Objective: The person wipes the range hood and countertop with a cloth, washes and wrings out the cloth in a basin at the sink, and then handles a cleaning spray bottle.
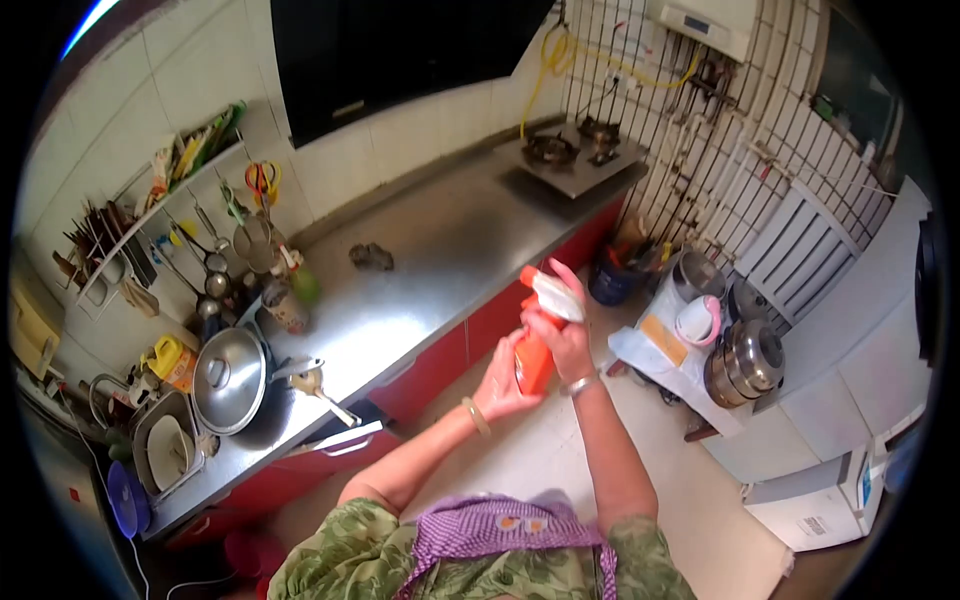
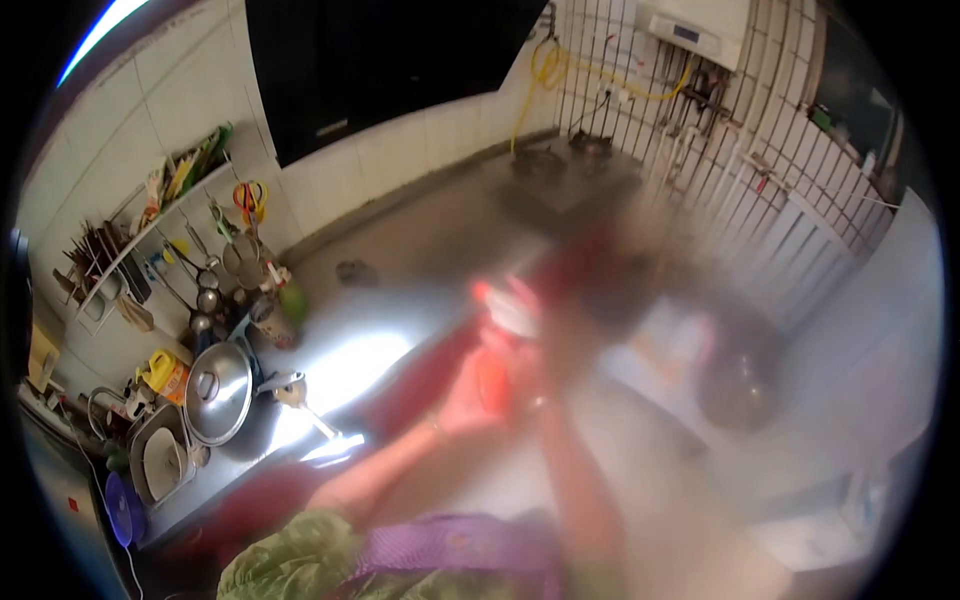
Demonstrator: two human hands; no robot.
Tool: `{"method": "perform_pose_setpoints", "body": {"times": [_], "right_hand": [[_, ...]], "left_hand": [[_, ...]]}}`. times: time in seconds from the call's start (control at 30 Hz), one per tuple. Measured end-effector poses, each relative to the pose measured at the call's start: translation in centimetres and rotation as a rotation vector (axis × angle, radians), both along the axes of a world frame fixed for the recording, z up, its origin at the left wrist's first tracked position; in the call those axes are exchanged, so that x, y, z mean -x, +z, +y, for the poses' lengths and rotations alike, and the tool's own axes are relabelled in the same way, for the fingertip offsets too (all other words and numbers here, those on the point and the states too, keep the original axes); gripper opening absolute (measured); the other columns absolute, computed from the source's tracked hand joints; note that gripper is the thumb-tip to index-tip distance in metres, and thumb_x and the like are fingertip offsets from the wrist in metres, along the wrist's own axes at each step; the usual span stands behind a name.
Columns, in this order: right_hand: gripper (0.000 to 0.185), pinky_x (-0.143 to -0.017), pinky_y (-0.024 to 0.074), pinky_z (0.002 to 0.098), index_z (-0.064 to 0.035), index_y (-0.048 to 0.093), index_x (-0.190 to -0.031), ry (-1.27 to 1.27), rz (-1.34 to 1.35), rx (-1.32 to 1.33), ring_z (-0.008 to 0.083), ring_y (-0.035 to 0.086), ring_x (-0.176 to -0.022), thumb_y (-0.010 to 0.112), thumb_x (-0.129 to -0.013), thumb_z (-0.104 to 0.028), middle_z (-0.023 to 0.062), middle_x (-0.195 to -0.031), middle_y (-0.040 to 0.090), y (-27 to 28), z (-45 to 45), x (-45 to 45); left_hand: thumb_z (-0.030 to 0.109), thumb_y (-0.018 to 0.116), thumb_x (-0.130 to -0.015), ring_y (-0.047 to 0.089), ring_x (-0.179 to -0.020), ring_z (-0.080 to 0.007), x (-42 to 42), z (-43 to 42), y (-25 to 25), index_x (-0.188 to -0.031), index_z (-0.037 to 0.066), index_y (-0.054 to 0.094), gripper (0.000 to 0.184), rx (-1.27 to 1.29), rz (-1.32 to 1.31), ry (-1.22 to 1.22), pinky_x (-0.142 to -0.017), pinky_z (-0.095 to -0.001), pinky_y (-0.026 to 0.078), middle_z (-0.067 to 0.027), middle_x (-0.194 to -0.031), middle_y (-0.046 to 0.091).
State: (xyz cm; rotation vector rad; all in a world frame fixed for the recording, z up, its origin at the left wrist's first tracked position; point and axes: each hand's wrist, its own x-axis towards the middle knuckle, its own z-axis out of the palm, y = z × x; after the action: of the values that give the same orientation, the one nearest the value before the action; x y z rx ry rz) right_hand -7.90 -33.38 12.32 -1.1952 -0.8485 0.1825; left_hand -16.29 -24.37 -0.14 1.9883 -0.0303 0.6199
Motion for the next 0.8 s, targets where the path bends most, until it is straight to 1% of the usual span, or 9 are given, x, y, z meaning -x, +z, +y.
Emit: {"method": "perform_pose_setpoints", "body": {"times": [0.1, 0.17, 0.27, 0.3, 0.4, 0.43, 0.57, 0.73, 0.8], "right_hand": [[0.064, -0.079, 0.0542, 0.0297, -0.0056, 0.039, -0.14, 0.292, 0.206, 0.123, 0.0154, 0.063, -0.091, 0.066, -0.081, -0.006, 0.0119, -0.12, 0.059, -3.5, 4.2, -5.4], [0.067, -0.079, 0.0551, 0.0299, -0.0057, 0.037, -0.141, 0.406, 0.26, 0.09, 0.0175, 0.064, -0.095, 0.066, -0.081, -0.006, 0.0139, -0.126, 0.058, -3.6, 7.0, -7.3], [0.062, -0.08, 0.0558, 0.0294, -0.0029, 0.041, -0.139, 0.427, 0.271, -0.128, 0.0212, 0.065, -0.1, 0.065, -0.082, -0.006, 0.0155, -0.131, 0.056, -1.0, 9.9, -8.6], [0.057, -0.079, 0.0546, 0.0298, -0.0008, 0.046, -0.135, 0.435, 0.299, -0.108, 0.0234, 0.065, -0.1, 0.065, -0.082, -0.009, 0.0153, -0.127, 0.059, -0.6, 10.8, -9.9], [0.055, -0.08, 0.0529, 0.0301, -0.0001, 0.05, -0.132, 0.773, 0.485, 0.047, 0.0226, 0.065, -0.101, 0.066, -0.081, -0.013, 0.0147, -0.123, 0.062, -0.6, 12.8, -16.5], [0.055, -0.08, 0.0511, 0.03, -0.0002, 0.05, -0.131, 0.771, 0.492, 0.027, 0.02, 0.065, -0.095, 0.065, -0.08, -0.016, 0.0124, -0.113, 0.065, 0.0, 13.4, -17.8], [0.054, -0.079, 0.0509, 0.0299, 0.0003, 0.051, -0.128, 0.881, 0.449, 0.005, 0.0174, 0.063, -0.086, 0.066, -0.08, -0.019, 0.0095, -0.107, 0.063, 0.0, 17.5, -23.6], [0.061, -0.08, 0.0508, 0.0323, 0.0013, 0.048, -0.131, 0.969, 0.629, -0.073, 0.0181, 0.061, -0.09, 0.066, -0.081, -0.028, 0.0094, -0.111, 0.06, 0.6, 21.9, -26.4], [0.069, -0.084, 0.0511, 0.0347, -0.0005, 0.044, -0.136, 0.914, 0.527, -0.081, 0.0203, 0.061, -0.094, 0.065, -0.084, -0.042, 0.0115, -0.113, 0.06, 0.1, 24.3, -27.6]], "left_hand": [[0.026, 0.082, -0.055, 0.049, -0.106, -0.0374, -1.3, 3.4, 0.1, -0.137, 0.003, 0.03, 0.1, 0.015, 0.033, 0.063, -0.095, -0.0444, 0.043, -0.0206, -0.118, 0.045], [0.026, 0.083, -0.054, 0.048, -0.111, -0.0373, -1.9, 5.2, 2.3, -0.137, 0.002, 0.029, 0.101, 0.007, 0.032, 0.087, -0.097, -0.0444, 0.043, -0.0217, -0.121, 0.044], [0.027, 0.082, -0.057, 0.047, -0.118, -0.0372, -5.3, 7.7, 0.6, -0.139, 0.001, 0.026, 0.102, -0.044, 0.071, 0.15, -0.101, -0.0439, 0.041, -0.0219, -0.127, 0.042], [0.028, 0.081, -0.058, 0.046, -0.12, -0.0368, -6.5, 8.3, 0.0, -0.14, 0.001, 0.025, 0.103, -0.041, 0.082, 0.152, -0.102, -0.0435, 0.04, -0.0219, -0.128, 0.042], [0.03, 0.079, -0.06, 0.045, -0.124, -0.0354, -10.3, 10.6, 0.3, -0.142, 0.002, 0.022, 0.104, -0.017, 0.12, 0.147, -0.104, -0.0424, 0.039, -0.0215, -0.132, 0.04], [0.03, 0.079, -0.061, 0.045, -0.124, -0.035, -11.5, 11.0, 1.4, -0.142, 0.002, 0.021, 0.104, 0.017, 0.14, 0.139, -0.103, -0.0421, 0.039, -0.0213, -0.132, 0.04], [0.031, 0.078, -0.061, 0.045, -0.124, -0.0337, -15.7, 13.4, 4.4, -0.144, 0.004, 0.02, 0.105, 0.186, 0.147, 0.081, -0.103, -0.0419, 0.039, -0.0206, -0.132, 0.04], [0.03, 0.079, -0.06, 0.046, -0.123, -0.0346, -18.6, 15.3, 4.7, -0.142, 0.003, 0.023, 0.103, 0.194, 0.183, 0.368, -0.102, -0.0424, 0.039, -0.021, -0.13, 0.041], [0.029, 0.079, -0.06, 0.047, -0.121, -0.0359, -19.4, 17.0, 4.5, -0.141, 0.003, 0.027, 0.1, 0.165, 0.153, 0.465, -0.102, -0.0427, 0.04, -0.0213, -0.128, 0.042]]}}
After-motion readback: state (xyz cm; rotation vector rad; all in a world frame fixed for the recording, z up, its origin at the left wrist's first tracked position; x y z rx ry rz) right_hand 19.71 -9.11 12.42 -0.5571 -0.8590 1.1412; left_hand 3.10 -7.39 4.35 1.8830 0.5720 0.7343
